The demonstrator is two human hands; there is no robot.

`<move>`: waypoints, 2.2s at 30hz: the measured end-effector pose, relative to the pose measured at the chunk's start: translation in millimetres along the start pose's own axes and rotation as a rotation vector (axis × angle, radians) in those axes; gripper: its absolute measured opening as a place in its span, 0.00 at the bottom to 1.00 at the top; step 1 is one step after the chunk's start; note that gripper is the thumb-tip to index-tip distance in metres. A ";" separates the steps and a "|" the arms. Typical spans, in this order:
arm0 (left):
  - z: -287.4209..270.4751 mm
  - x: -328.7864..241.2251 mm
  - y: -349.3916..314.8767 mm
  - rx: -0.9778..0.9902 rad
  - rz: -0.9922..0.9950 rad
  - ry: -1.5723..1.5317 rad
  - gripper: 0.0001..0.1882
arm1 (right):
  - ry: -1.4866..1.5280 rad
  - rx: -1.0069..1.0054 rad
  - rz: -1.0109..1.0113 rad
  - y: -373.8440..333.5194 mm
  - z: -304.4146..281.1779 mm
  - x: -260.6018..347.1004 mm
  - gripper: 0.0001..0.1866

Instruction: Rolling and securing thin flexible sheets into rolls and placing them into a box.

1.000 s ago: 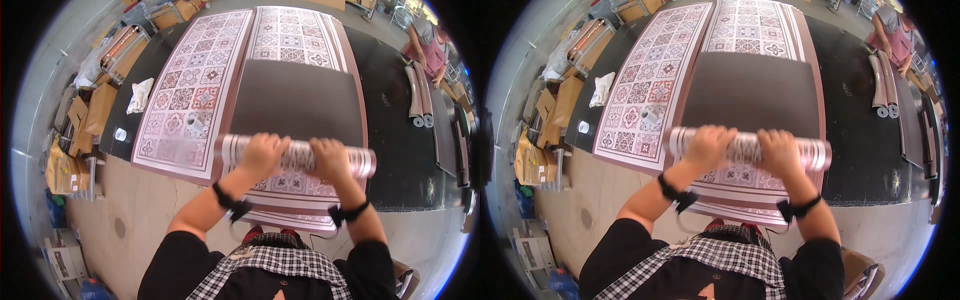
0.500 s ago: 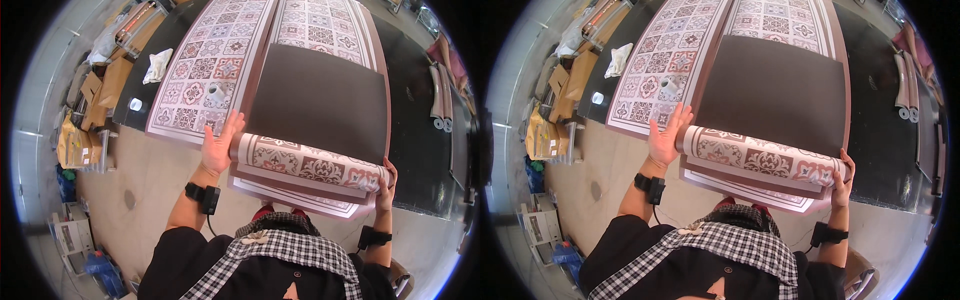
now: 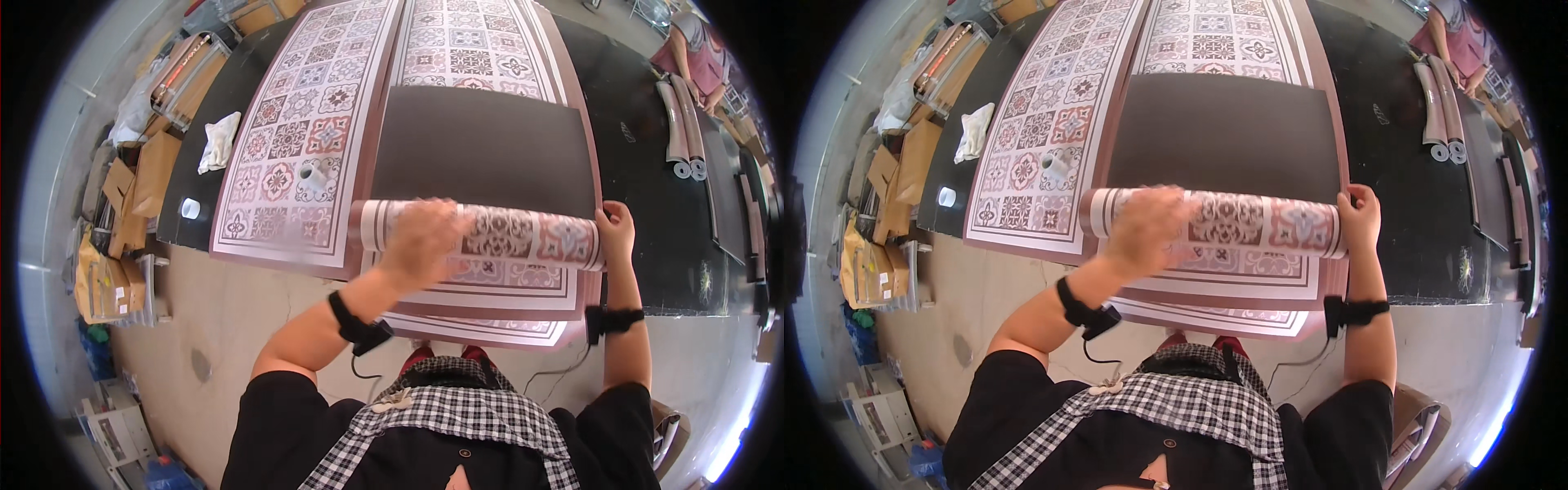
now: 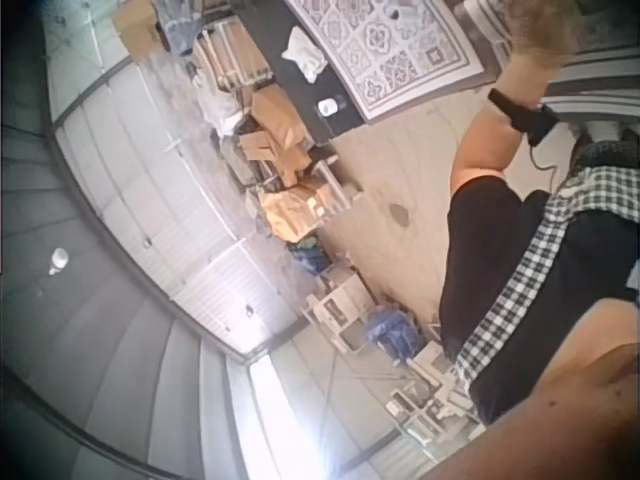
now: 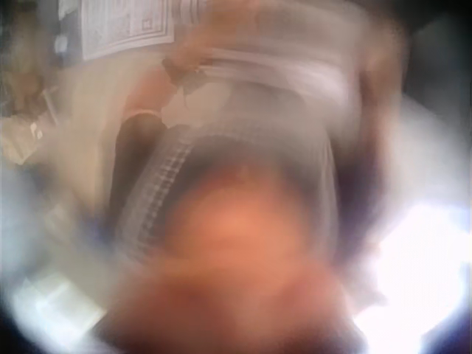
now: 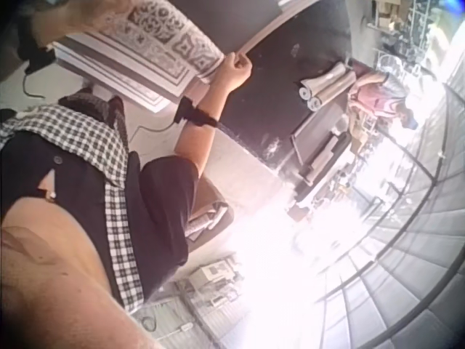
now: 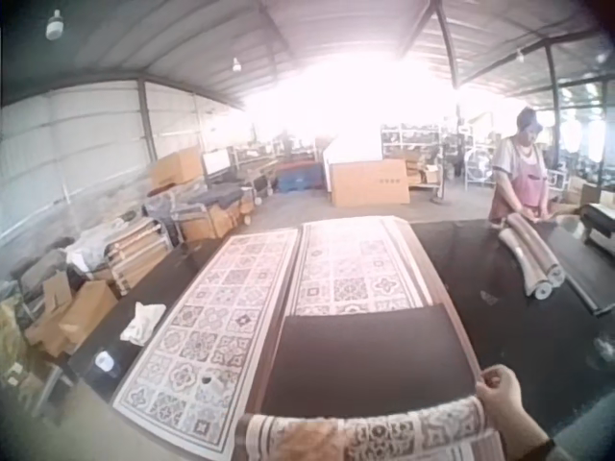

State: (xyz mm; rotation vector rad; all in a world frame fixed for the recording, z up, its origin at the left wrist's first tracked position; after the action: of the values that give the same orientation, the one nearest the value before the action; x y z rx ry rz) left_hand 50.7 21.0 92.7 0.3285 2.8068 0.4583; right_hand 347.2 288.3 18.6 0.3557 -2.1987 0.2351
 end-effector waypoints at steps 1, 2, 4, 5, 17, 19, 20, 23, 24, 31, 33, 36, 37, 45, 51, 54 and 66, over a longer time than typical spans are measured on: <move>10.3 -5.2 10.6 -0.004 -0.005 0.005 0.33 | -0.242 -0.063 0.032 8.5 -5.2 26.0 0.20; 23.1 -3.6 23.0 0.054 -0.066 0.191 0.36 | -0.483 -0.128 0.061 11.6 -8.5 49.4 0.20; 23.2 15.7 51.6 0.111 -0.145 0.394 0.39 | -0.531 -0.146 -0.332 4.0 13.4 107.4 0.24; 32.7 45.8 75.0 0.377 -0.236 0.159 0.41 | -0.571 -0.170 -0.712 -18.4 32.9 148.0 0.27; 39.3 56.2 97.0 0.265 -0.197 0.184 0.46 | -0.773 0.348 -0.673 -1.0 121.6 185.1 0.40; 18.8 28.4 43.3 0.168 -0.099 0.075 0.42 | -0.653 0.369 -0.716 -57.9 124.9 181.1 0.39; 6.6 18.0 13.6 0.123 -0.058 -0.078 0.40 | -0.647 0.395 -0.716 -86.5 125.4 181.4 0.38; -20.0 37.7 -50.7 0.250 -0.176 -0.041 0.41 | -0.617 0.383 -0.735 -130.4 89.0 162.1 0.41; -25.6 55.4 -77.4 0.246 -0.257 0.068 0.42 | -0.642 0.334 -0.674 -128.8 68.8 149.9 0.42; 39.7 122.7 -133.9 -0.346 -0.665 -1.775 0.49 | 0.782 0.322 -0.135 -98.7 23.6 -12.0 0.47; 41.7 114.2 -130.1 -0.323 -0.594 -1.910 0.50 | 0.781 0.314 -0.171 -97.9 25.3 -15.3 0.45; 39.7 111.5 -124.6 -0.286 -0.708 -1.851 0.44 | 0.798 0.316 -0.179 -97.6 21.4 -18.7 0.39; 39.1 111.6 -121.6 -0.211 -0.815 -1.728 0.41 | 0.794 0.306 -0.175 -97.0 19.5 -20.2 0.39; 44.2 109.8 -180.7 -0.102 -1.128 -1.430 0.11 | 0.615 0.291 0.140 -130.6 19.2 -41.2 0.19; -50.5 -13.4 -44.4 0.000 -0.168 -0.046 0.23 | -0.355 -0.198 0.162 -102.7 -30.0 -4.8 0.23; 5.2 -47.0 -5.7 0.133 -0.064 0.170 0.38 | -0.554 -0.414 -0.115 -55.3 -28.1 72.0 0.23; 4.5 47.2 56.9 0.182 -0.184 0.129 0.50 | -0.784 0.499 -0.607 -27.0 143.9 203.6 0.49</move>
State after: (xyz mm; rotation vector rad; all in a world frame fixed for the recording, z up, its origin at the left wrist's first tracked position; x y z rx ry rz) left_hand 17.9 87.3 96.9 0.0780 2.9758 0.1895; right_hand 131.4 186.2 95.4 1.5809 -2.6111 0.3410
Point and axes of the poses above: each hand's wrist, its own y-axis towards the middle knuckle, its own z-axis out of the palm, x = y × z, the point moved 10 cm from there along y, towards the middle knuckle, and after that the axes turned 12 degrees about x, right-handed, at the moved point
